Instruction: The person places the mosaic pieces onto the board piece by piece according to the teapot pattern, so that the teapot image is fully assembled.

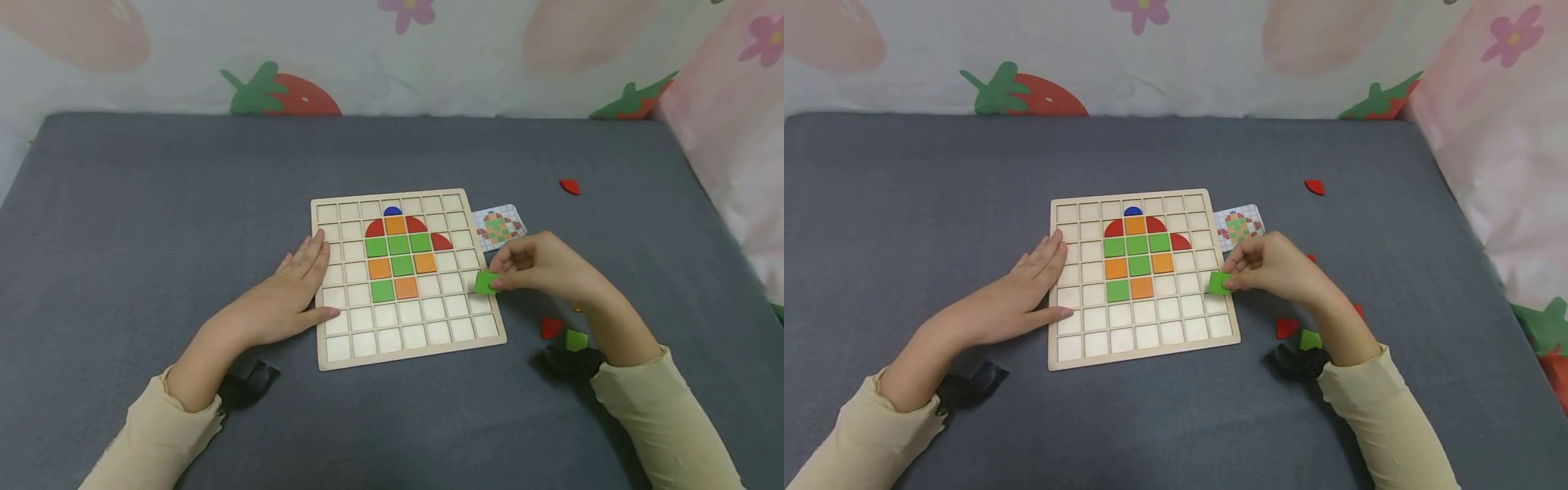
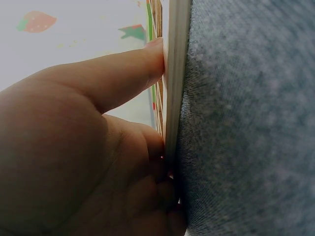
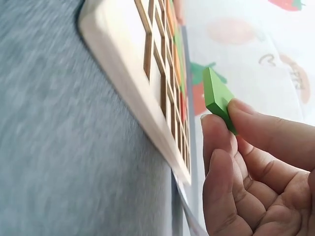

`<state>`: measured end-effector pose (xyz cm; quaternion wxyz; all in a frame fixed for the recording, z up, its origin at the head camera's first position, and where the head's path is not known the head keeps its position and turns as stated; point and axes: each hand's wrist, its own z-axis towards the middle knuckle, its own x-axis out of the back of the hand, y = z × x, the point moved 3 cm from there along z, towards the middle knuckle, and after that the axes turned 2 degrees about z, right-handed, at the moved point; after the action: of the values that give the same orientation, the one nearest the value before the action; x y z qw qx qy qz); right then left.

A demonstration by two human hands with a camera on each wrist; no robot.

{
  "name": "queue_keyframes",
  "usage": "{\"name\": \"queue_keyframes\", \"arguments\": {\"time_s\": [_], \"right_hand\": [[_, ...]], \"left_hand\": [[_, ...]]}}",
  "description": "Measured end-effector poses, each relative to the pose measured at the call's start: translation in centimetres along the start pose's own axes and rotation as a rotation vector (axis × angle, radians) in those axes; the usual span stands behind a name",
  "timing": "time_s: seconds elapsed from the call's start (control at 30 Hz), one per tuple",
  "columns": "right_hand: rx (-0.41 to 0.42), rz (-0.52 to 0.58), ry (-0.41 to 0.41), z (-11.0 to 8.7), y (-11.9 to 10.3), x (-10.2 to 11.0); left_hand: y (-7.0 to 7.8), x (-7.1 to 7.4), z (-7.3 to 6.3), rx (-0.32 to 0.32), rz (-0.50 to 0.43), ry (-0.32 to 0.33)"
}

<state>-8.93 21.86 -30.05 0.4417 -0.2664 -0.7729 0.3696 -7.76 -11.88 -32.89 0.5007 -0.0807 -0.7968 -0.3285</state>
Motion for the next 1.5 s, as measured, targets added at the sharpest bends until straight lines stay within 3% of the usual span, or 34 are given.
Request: {"name": "queue_keyframes", "arguments": {"time_s": [0.47,0.9,1.5], "right_hand": [[0.074,0.01,-0.081,2.7,-1.8,-2.5],[0.119,-0.035,-0.046,3.9,-2.7,-4.2],[0.108,-0.074,-0.021,4.3,-2.7,-4.9]], "left_hand": [[0.2,0.0,-0.1,-0.012,-0.005,0.016],[0.2,-0.1,0.3,-0.003,0.009,0.01],[0.2,0.1,-0.1,-0.007,-0.001,0.015]]}}
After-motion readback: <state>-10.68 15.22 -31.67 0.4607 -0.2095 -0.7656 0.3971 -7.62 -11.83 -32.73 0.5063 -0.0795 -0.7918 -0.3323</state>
